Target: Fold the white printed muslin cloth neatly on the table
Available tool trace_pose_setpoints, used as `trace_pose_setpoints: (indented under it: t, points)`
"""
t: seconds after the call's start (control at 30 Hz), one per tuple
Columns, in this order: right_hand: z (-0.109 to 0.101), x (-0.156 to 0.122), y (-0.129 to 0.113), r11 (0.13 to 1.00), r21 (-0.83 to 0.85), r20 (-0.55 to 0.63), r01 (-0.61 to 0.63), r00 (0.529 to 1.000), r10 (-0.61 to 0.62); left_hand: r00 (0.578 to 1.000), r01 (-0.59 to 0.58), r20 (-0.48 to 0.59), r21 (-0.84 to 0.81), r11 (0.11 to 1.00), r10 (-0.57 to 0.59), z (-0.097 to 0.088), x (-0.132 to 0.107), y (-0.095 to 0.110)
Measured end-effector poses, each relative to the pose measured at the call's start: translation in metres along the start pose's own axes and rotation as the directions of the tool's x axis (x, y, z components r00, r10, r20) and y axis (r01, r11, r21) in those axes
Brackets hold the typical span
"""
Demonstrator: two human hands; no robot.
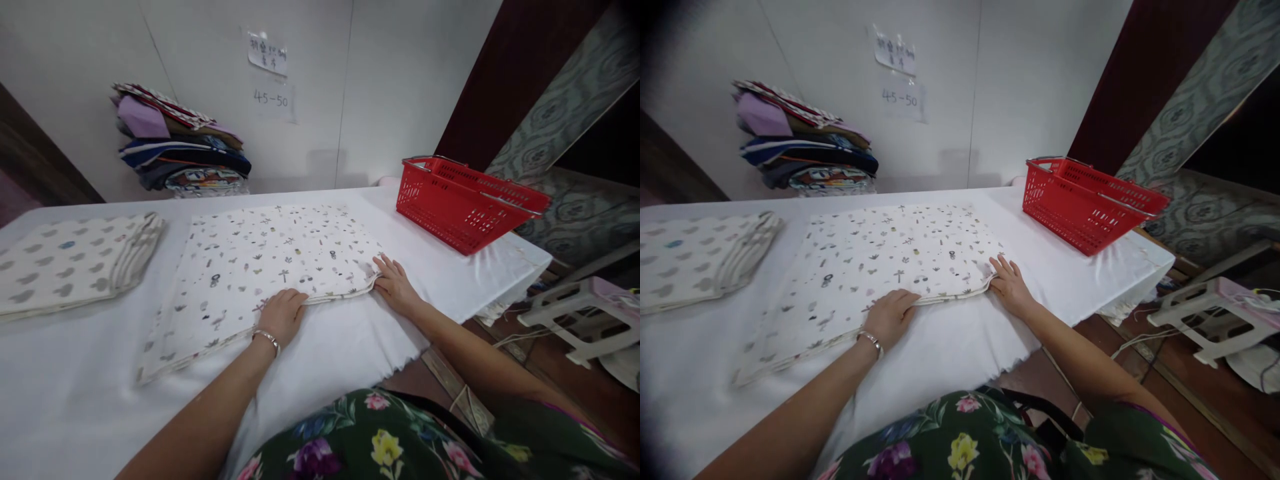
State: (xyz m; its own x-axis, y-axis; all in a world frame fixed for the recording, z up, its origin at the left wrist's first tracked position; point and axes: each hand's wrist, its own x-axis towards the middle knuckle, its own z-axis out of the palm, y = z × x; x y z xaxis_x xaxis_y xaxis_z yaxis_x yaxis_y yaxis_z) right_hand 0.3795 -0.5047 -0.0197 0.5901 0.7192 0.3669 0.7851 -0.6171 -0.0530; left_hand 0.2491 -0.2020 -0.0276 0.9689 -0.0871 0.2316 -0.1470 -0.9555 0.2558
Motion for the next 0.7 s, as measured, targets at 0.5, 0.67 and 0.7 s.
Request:
trace_pose_setpoints:
  t: [0.5, 0.67, 0.7]
  points:
    - [0.003, 0.003, -0.016, 0.991, -0.065, 0.017, 0.116, 0.993, -0.115, 1.0, 0.003, 0.016, -0.026, 1.0, -0.002, 0.0, 0.0, 0.001]
    - [0.01, 0.014, -0.026, 0.992, -0.022, 0.018, 0.121, 0.993, -0.121, 1.0, 0.003, -0.001, -0.024, 1.0, -0.003, 0.0, -0.001, 0.001]
    - [0.01, 0.014, -0.025, 0.992, 0.005, 0.018, 0.125, 0.992, -0.125, 1.0, 0.002, -0.007, -0.025, 1.0, -0.002, 0.0, -0.001, 0.0]
